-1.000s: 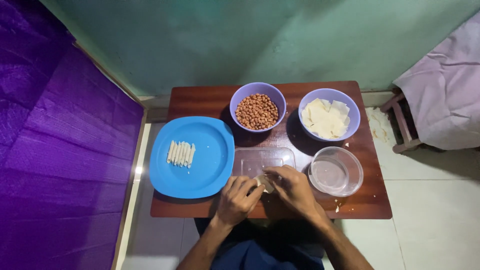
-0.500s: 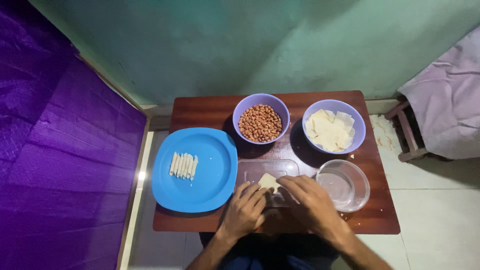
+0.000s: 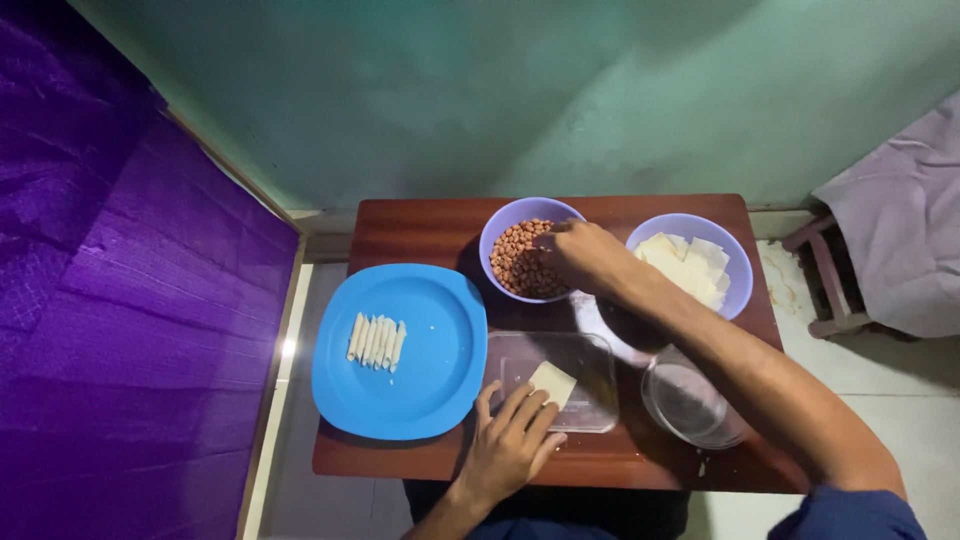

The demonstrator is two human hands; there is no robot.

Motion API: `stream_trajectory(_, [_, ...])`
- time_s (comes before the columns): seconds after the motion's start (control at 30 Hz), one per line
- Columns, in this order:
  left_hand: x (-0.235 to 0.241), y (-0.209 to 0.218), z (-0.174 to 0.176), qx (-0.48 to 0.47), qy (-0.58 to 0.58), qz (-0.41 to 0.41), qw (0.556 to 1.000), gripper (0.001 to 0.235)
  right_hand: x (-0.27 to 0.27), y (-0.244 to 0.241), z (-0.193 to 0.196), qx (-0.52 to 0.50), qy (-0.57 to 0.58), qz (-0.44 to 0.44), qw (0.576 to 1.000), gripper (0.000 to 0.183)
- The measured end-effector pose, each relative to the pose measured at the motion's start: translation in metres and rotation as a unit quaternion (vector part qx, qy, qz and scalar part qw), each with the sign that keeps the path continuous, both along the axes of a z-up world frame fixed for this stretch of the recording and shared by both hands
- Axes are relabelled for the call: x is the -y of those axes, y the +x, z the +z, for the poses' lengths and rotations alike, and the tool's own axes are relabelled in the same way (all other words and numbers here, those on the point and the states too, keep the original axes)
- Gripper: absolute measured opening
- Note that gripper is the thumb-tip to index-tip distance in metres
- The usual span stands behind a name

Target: The person places peanuts onto small square pieces of dough, rolls the dough around the peanuts to form small tubes, and places the tubes on a blue plate.

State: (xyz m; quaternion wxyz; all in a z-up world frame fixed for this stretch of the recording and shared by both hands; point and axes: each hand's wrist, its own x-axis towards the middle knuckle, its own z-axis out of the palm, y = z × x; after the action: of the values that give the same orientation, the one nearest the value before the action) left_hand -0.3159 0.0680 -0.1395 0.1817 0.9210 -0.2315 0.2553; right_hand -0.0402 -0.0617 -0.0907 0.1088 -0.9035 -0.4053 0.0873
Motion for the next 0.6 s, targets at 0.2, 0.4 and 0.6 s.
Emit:
stream_trajectory(0.2, [0.004,0.004,0.002,-0.017,0.016,0.029,0.999,0.039,-0.021,0.030,-0.052,0.076,-0.016,0.064,0.995,0.026])
stream_trajectory(0.4, [0.002,0.006,-0.001,-0.020,0.031,0.029,0.999,0.053,-0.015,0.027,-0.045,0.046,-0.067,0.060,0.995,0.013])
stream_trajectory(0.6, [-0.002,0.017,0.013,-0.017,-0.004,-0.012,1.000,0.033,0.000,0.021,-0.010,-0.011,-0.012,0.032,0.999,0.031])
